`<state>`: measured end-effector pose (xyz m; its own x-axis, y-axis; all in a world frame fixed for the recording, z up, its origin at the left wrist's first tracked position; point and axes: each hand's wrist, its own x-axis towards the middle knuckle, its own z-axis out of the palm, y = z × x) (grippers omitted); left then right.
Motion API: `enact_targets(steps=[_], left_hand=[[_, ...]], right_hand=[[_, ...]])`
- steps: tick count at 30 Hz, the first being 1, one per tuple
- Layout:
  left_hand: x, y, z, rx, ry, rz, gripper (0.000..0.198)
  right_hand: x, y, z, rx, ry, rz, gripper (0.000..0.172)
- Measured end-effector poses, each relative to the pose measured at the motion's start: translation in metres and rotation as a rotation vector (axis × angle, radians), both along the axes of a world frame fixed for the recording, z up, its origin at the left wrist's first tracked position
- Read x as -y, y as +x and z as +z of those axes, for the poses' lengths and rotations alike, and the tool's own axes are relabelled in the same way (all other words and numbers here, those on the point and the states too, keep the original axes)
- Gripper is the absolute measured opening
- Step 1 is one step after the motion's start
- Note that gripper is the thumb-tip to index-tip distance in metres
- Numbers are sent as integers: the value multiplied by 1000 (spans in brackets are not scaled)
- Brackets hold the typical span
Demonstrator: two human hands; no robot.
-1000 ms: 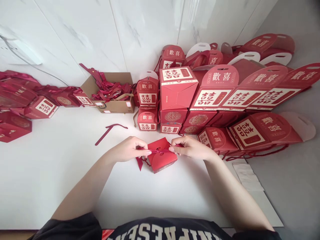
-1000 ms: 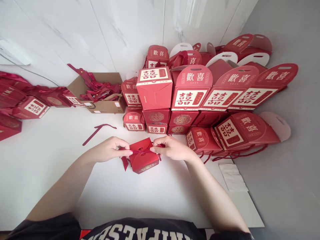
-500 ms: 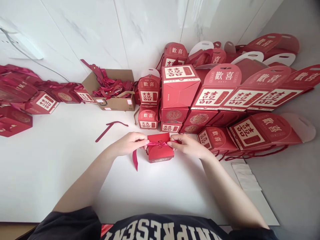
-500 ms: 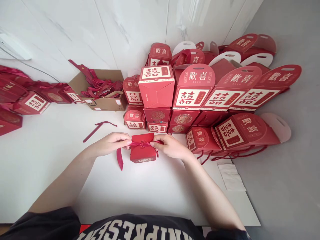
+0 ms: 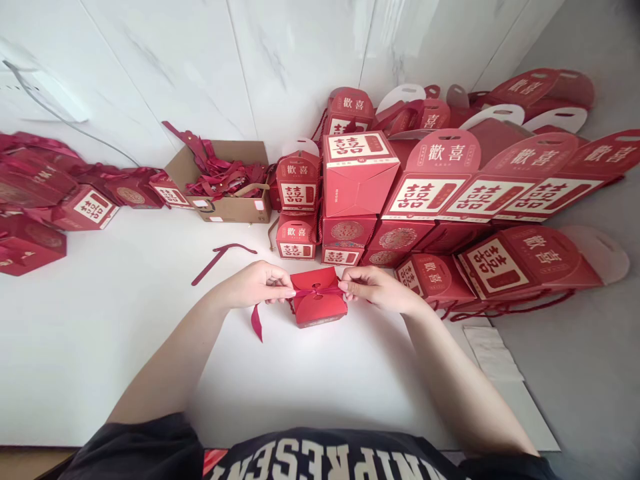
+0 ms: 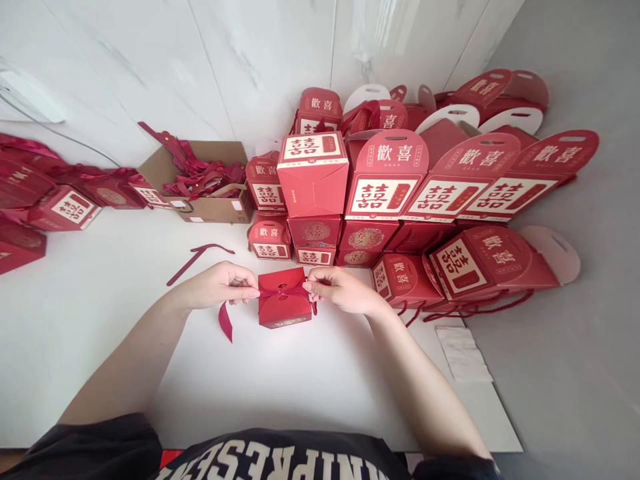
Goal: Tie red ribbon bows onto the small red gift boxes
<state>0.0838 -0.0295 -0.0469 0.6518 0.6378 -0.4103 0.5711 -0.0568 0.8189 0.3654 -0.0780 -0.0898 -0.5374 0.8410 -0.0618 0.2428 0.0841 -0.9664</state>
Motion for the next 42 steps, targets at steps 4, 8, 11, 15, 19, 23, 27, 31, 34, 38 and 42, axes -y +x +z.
enact_targets(steps=[4,8,11,15,19,23,27,31,34,38,42], left_hand=[[-2,-3,1,-11,-8,-53,29],[-7,-8,0,74,-14,-219,24],[-10,-7,-7,262,94,-218,15],[-7,7,-26,532,134,-118,11],[0,20,-43,503,137,23,18],[3,24,-47,494,164,88,21],[4,23,-41,505,137,-69,19],[4,24,-38,454,192,-54,21],[3,25,-41,397,255,32,21],[1,26,-42,349,285,73,19],[1,26,-40,312,251,84,21]], right_hand=[[-2,1,-4,40,-20,7,37],[-4,0,-10,-5,-61,24,35],[-4,-1,-12,-36,-86,35,34],[-5,-2,-14,-30,-58,27,36],[-5,-2,-16,-27,-47,28,36],[-6,-2,-17,-35,-71,21,35],[-5,-2,-15,-11,-71,8,34],[-5,-3,-15,-36,-90,13,34],[-5,-5,-15,-53,-97,14,34],[-4,-2,-9,-55,-84,22,33],[-3,6,-1,-74,-107,50,32]])
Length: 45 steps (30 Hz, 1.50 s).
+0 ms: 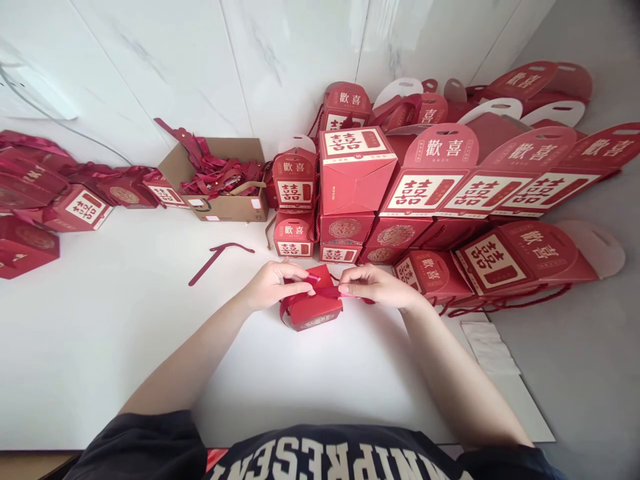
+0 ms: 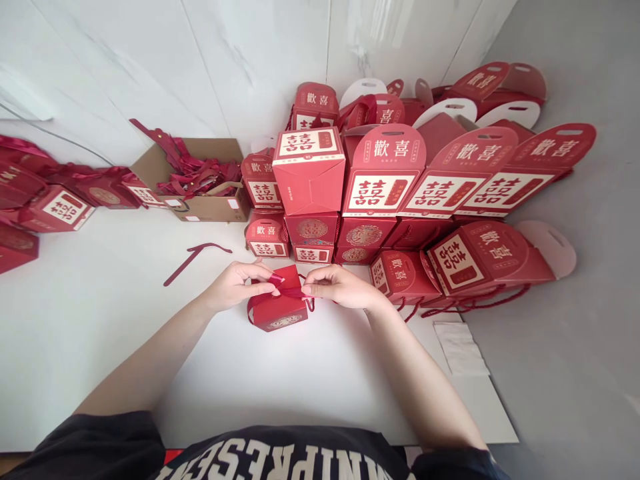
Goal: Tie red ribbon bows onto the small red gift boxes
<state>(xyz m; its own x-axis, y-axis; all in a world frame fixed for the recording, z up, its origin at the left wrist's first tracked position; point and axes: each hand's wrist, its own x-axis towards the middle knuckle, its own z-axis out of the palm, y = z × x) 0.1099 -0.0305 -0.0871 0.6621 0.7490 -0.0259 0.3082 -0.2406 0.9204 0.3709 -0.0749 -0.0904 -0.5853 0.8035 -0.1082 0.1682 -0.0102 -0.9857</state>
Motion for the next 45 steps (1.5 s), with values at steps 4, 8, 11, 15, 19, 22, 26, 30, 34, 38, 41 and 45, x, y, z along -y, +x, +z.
enact_targets(steps=[4,8,11,15,19,22,26,30,34,38,41,45], left_hand=[[2,1,2,-17,-39,-4,25],[3,2,4,-40,-19,-20,29],[4,2,5,-64,33,-32,28],[5,1,5,-65,73,-53,24],[6,2,7,-79,110,-64,25],[6,3,7,-79,122,-41,25],[5,3,4,-71,132,-31,21],[8,2,2,-6,-11,-18,22],[11,3,5,62,-120,-11,25],[10,2,9,46,-108,-4,25],[10,2,11,56,-121,-23,24],[10,2,13,68,-140,-68,23]], right_hand=[[3,-1,1,-141,-16,15,26],[8,-15,0,-136,66,-61,26],[11,-26,1,-38,231,-119,26],[14,-36,1,84,481,-121,23],[17,-42,4,305,699,-124,25],[20,-43,7,386,759,-109,27],[17,-42,5,189,634,-255,19],[12,-44,-5,147,489,-416,17],[10,-49,-15,108,480,-417,14],[11,-48,-13,41,492,-432,16],[11,-47,-10,23,519,-384,15],[10,-51,-13,56,602,-373,16]])
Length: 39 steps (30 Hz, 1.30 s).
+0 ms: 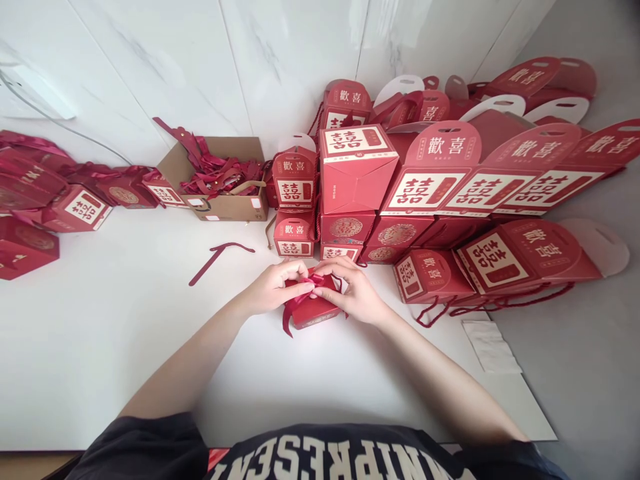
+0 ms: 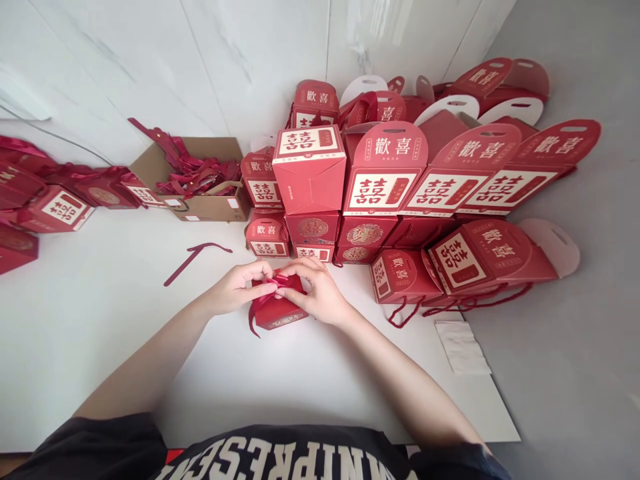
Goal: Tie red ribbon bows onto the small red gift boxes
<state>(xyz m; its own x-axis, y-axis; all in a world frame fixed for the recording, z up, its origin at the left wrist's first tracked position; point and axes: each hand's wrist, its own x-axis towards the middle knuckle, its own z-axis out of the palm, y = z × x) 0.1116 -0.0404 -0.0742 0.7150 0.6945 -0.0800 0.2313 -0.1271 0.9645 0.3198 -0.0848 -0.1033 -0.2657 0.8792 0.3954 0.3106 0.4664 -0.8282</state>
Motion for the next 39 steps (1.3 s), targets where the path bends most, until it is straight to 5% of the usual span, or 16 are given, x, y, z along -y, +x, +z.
enact_targets(steps=[7,14,25,28,35,39], left_hand=[[-2,0,-3,-52,36,21,35],[-2,2,-5,-81,96,58,37],[4,0,2,-61,134,-10,19],[11,2,5,-138,270,19,12],[30,14,-2,-294,876,213,13],[32,16,-12,-295,965,246,14]], right_hand=[[-1,-2,-11,-66,58,-1,13],[-3,11,0,237,264,172,17],[-1,8,3,227,209,147,11],[0,6,2,158,146,105,8],[2,0,-3,86,109,61,16],[4,1,0,65,76,75,13]])
